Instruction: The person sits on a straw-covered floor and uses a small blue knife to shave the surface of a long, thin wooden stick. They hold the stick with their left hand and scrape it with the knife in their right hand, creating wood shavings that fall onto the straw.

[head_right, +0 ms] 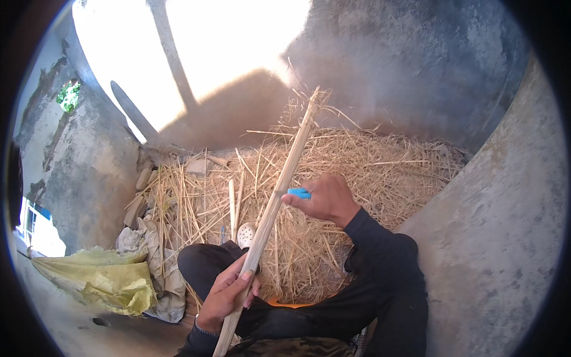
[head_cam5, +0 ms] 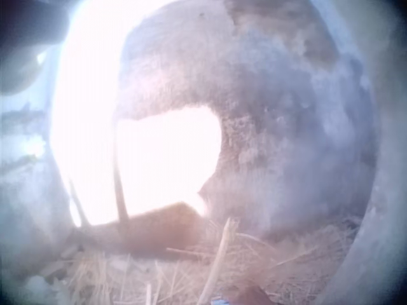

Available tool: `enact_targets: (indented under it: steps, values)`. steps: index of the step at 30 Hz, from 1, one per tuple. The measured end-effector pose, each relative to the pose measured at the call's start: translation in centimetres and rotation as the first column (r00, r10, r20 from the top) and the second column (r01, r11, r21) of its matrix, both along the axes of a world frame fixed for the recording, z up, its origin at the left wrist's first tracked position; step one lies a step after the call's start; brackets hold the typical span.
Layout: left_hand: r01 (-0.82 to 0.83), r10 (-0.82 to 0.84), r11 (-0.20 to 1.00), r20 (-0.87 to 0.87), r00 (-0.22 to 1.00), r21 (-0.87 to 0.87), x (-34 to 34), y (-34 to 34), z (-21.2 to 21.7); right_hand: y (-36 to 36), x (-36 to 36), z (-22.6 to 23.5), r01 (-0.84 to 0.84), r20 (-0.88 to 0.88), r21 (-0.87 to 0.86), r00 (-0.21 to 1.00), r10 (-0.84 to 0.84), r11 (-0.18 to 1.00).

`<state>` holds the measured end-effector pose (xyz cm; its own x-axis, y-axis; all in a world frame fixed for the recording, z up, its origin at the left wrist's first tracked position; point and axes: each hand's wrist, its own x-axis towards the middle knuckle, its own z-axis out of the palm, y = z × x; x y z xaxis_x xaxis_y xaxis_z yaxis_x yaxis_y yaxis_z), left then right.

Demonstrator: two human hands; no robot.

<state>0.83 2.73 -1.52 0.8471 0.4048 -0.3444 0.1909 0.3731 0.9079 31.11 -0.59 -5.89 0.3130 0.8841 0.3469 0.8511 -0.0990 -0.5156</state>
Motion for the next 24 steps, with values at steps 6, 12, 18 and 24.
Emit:
enact_targets:
  steps: [6,12,18,24]
  values:
    - [-0.007,0.006,1.0,0.035,0.999,0.018,-0.9,-0.7,0.1,1.3,0.0,-0.2,0.018,0.024,0.149,0.999,-0.022,0.989]
    - [-0.034,0.035,0.998,0.0,0.999,0.054,-0.8,-0.7,0.1,0.5,-3.2,-0.6,-0.093,0.145,0.144,0.987,0.072,0.985]
    - [-0.031,0.033,0.991,-0.008,0.999,0.127,0.1,-1.1,1.2,1.4,-0.6,-0.8,-0.073,0.246,0.236,0.969,0.013,0.969]
    - [0.1,-0.093,0.988,-0.068,0.993,0.116,-0.4,-2.7,1.5,0.7,8.8,-1.4,0.38,-0.053,0.005,0.924,-0.38,0.925]
